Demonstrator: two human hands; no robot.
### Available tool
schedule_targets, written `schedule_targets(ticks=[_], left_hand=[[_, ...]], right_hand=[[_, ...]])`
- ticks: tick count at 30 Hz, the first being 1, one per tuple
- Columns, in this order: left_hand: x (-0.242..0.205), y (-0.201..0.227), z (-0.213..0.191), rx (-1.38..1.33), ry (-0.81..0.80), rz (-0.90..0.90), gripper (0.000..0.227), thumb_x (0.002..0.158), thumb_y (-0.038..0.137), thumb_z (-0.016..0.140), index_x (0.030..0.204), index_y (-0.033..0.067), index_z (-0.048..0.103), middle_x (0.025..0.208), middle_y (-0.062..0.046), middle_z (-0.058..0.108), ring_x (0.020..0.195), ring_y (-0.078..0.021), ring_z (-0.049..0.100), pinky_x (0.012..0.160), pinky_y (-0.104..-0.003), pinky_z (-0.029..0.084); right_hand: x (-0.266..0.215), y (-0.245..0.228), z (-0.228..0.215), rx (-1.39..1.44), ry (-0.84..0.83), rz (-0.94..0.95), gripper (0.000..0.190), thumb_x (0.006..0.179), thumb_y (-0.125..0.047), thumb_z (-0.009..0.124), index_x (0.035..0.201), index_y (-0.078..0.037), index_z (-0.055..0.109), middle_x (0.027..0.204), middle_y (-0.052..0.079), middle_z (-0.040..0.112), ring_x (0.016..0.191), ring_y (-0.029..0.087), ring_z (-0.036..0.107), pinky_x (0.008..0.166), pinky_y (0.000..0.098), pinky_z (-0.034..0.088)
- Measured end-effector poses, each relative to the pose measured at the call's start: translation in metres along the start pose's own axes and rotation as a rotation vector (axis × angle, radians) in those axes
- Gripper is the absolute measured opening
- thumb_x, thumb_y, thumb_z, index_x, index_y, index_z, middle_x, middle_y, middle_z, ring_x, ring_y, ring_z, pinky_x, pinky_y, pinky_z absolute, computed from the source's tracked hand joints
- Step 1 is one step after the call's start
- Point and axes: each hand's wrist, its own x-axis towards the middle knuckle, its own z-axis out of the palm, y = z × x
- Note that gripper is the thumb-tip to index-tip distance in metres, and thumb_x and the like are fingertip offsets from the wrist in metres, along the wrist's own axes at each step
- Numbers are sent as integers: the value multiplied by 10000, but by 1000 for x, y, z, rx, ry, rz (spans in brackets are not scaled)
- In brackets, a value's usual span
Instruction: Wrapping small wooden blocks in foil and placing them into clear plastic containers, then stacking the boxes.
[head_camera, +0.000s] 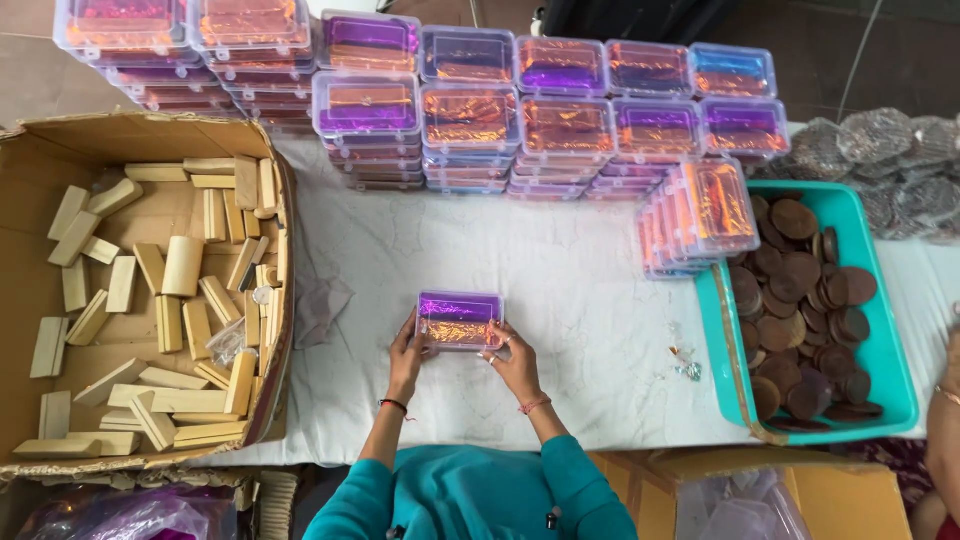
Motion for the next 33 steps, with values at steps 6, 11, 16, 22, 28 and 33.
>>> schedule_targets(ticks=[6, 11, 16, 22, 28, 33], left_hand=[[-24, -17, 0, -25, -12, -103, 530, 1009, 131, 550, 1535, 111, 491, 1185, -103, 646, 885, -155, 666, 750, -348, 642], [-27, -31, 17, -72, 27, -183, 530, 982, 167, 573, 1498, 90, 482, 1119, -127, 671, 874, -195, 714, 697, -358, 637], [-43, -49, 19, -97, -1, -126, 483, 1003, 246, 514, 1459, 87, 520, 1131, -125, 685, 835, -211, 715, 686, -351, 625], [-57, -77, -3, -98, -13, -94, 473, 1073, 370, 419, 1363, 46, 603, 1074, -147, 738, 773, -219, 741, 706, -338, 622], [-92, -95, -19, -76, 54, -99, 431, 1059, 327, 453, 1325, 33, 622, 1044, -116, 755, 793, -208, 751, 732, -342, 620], [-111, -108, -47, -79, 39, -118, 421, 1059, 312, 440, 1318, 36, 625, 1029, -116, 764, 804, -209, 764, 749, -358, 637]], right_hand=[[-30, -4, -16, -147, -44, 65, 617, 797, -175, 860, 1374, -187, 643, 1470, 72, 622, 1338, 271, 630, 1088, 353, 540], [-36, -24, -28, -599, -89, -303, 721, 800, -231, 823, 1466, -201, 549, 1621, 106, 352, 1465, 421, 351, 1169, 546, 323], [-46, -12, -49, -587, -77, -365, 651, 813, -217, 827, 1423, -205, 600, 1550, 53, 484, 1465, 392, 368, 1174, 496, 368], [-54, -2, -70, -479, -155, -338, 603, 793, -160, 835, 1368, -183, 657, 1492, 60, 566, 1458, 382, 399, 1155, 462, 404], [-66, 12, -71, -395, -145, -335, 586, 778, -120, 836, 1338, -189, 678, 1495, 45, 559, 1450, 378, 402, 1142, 458, 419], [-78, 13, -70, -386, -79, -322, 590, 774, -90, 817, 1338, -189, 675, 1500, 36, 551, 1462, 377, 385, 1161, 470, 408]])
